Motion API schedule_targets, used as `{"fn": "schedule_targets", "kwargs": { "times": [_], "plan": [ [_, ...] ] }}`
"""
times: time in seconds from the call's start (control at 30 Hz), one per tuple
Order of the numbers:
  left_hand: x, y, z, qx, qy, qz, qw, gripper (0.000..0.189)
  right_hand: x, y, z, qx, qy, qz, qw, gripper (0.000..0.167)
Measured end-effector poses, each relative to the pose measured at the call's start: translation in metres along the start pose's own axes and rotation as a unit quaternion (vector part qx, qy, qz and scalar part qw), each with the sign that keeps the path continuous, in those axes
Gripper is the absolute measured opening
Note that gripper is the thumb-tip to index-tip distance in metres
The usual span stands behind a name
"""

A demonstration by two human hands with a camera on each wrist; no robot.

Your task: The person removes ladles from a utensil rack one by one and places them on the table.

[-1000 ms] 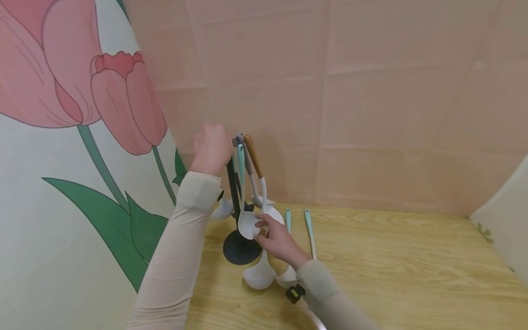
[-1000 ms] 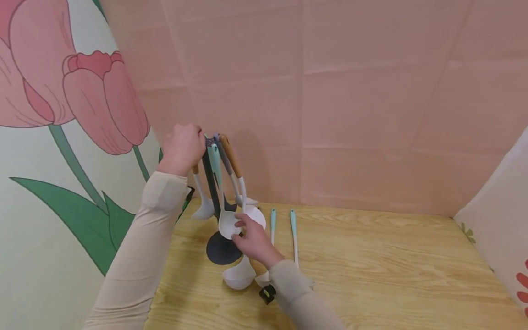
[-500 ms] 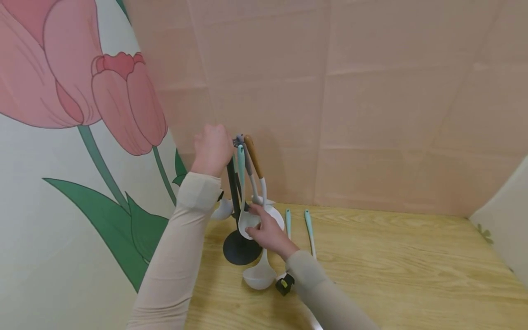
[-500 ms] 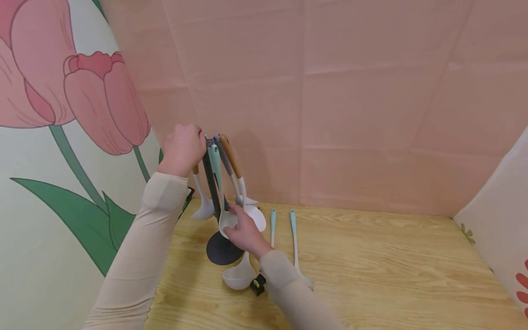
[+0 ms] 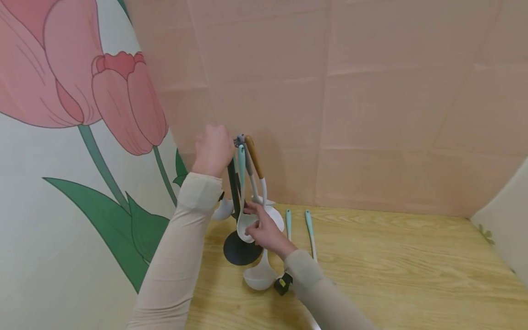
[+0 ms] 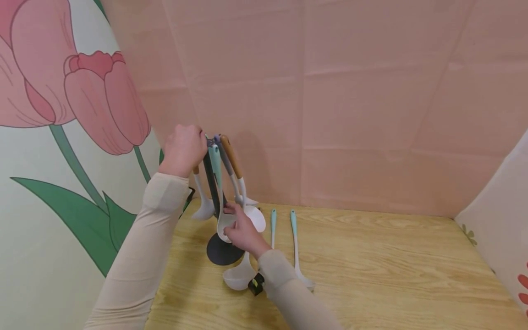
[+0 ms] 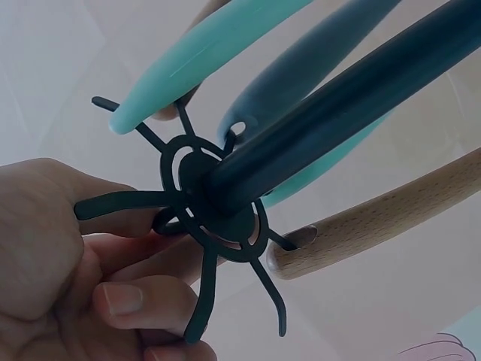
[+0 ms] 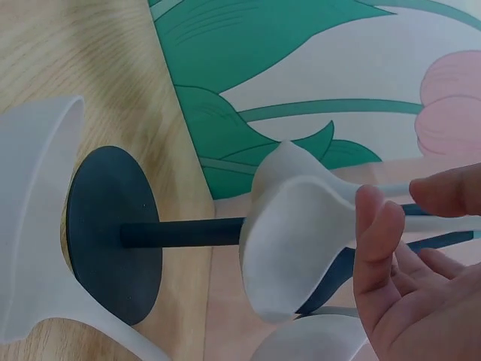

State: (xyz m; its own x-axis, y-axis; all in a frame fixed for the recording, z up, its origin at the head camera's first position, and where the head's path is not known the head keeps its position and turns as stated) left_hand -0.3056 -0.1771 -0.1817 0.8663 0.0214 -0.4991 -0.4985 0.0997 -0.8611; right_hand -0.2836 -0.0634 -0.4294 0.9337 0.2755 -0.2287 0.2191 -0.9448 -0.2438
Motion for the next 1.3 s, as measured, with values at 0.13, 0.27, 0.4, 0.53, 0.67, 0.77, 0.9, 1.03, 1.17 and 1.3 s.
{"fn": "schedule_targets", "kwargs": {
  "times": [0.13,0.27,0.4,0.53,0.67,0.77,0.9,1.03,1.17,1.3],
  "plan": [
    [0.0,0.0,0.001,-0.002,0.003,0.006,1.0,0.034,-0.001,0.003,0.0,-0.01,0.0,-0.013,0.9999,0.07],
    [0.001,0.002,0.003,-0.015,0.003,0.008,0.9999,0.032,0.001,0.004,-0.003,-0.003,-0.008,-0.02,0.9998,0.053],
    [0.001,0.002,0.004,-0.024,0.006,0.005,0.9997,0.034,0.003,0.003,-0.006,0.0,-0.013,-0.012,0.9998,0.037],
    [0.001,0.003,0.003,-0.027,0.007,0.004,0.9996,0.038,0.005,0.003,-0.007,0.0,-0.015,-0.002,0.9999,0.033],
    [0.0,0.003,0.002,-0.038,0.003,0.002,0.9993,0.039,0.008,0.003,-0.009,0.016,-0.023,0.008,0.9996,0.028],
    [0.0,0.003,0.002,-0.044,0.002,0.004,0.999,0.039,0.01,0.002,-0.009,0.034,-0.03,0.014,0.9989,0.024],
    [0.0,0.003,0.003,-0.041,-0.004,0.01,0.9991,0.039,0.011,0.001,-0.009,0.043,-0.037,0.016,0.9983,0.024],
    [0.001,0.003,0.003,-0.043,-0.009,0.016,0.9989,0.039,0.013,0.0,-0.01,0.046,-0.046,0.018,0.9977,0.025],
    [0.001,0.002,0.002,-0.039,-0.01,0.018,0.9991,0.038,0.014,-0.001,-0.01,0.051,-0.053,0.025,0.997,0.024],
    [-0.001,0.003,0.002,-0.032,-0.009,0.015,0.9993,0.038,0.015,-0.002,-0.009,0.051,-0.058,0.034,0.9964,0.023]
  ]
}}
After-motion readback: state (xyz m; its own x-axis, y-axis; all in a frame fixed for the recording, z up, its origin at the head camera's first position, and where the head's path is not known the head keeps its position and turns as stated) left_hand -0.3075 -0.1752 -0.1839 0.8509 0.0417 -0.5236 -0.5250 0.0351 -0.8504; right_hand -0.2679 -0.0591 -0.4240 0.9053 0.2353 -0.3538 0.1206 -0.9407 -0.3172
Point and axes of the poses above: each hand's wrist, its own x-axis away from the middle knuckle, its own y-axis out of the palm, z = x × y, the point moved 4 cm from there along -x, towards the middle knuckle, and after that the axes turned 9 degrees about z, right-handed, at the moved point
